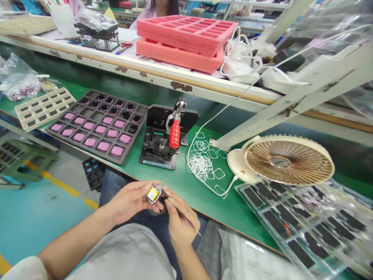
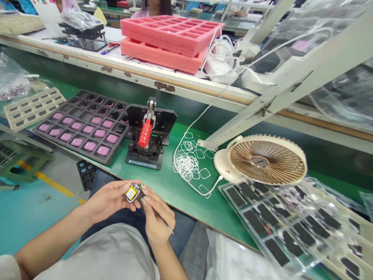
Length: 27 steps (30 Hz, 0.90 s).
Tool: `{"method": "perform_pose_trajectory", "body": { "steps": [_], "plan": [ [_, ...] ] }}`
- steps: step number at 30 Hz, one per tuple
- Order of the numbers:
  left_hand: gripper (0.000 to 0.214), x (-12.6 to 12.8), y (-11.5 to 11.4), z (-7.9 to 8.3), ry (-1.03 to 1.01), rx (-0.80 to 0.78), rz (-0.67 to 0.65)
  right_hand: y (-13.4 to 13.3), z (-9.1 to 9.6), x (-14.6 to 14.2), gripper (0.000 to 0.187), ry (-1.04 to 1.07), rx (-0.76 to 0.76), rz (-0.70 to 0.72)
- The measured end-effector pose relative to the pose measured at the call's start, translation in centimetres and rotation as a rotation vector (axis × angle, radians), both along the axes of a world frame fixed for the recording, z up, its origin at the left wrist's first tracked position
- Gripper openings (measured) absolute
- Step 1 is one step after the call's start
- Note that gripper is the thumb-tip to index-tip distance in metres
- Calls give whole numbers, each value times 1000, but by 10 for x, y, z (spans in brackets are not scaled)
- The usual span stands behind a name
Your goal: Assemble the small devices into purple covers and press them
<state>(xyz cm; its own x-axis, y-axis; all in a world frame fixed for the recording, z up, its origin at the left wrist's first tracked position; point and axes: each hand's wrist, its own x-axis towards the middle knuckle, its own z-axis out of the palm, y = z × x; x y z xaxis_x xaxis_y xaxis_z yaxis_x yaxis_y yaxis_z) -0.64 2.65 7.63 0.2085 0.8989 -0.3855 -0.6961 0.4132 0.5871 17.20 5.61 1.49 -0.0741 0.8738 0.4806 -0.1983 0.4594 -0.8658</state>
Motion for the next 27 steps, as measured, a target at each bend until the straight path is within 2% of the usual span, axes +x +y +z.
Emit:
{"method": "perform_pose_trajectory", "body": {
  "steps": [3,5,6,8,10,12,15,18,22,24,27],
  "plan": [
    [34,-1,2,-4,-73,-68,38,2,0,5,14,172,-203,-33],
    [35,-1,2,-7,-114,-106,58,17,3,13,6,219,-282,-166],
    [36,-1,2,-8,-127,-121,70,30,5,20,11,188,-297,-268],
    [39,-1,1,-11,-137,-147,98,64,11,39,25,-25,-285,-481],
    [39,0,0,-15,-135,-170,119,102,17,63,40,-308,-252,-576],
    [36,1,0,-17,-129,-191,118,136,22,86,47,-523,-240,-529],
    [39,2,-1,-17,-116,-223,110,165,25,106,46,-653,-232,-446],
    [47,2,-4,-16,-75,-278,105,158,25,113,49,-730,-210,-464],
    [51,2,-7,-19,27,-331,93,114,30,128,58,-818,-195,-506],
    [48,3,-6,-23,51,-339,75,96,34,150,60,-887,-211,-563],
    [41,8,-2,-25,91,-346,26,92,49,209,53,-1042,-303,-717]
  ]
}}
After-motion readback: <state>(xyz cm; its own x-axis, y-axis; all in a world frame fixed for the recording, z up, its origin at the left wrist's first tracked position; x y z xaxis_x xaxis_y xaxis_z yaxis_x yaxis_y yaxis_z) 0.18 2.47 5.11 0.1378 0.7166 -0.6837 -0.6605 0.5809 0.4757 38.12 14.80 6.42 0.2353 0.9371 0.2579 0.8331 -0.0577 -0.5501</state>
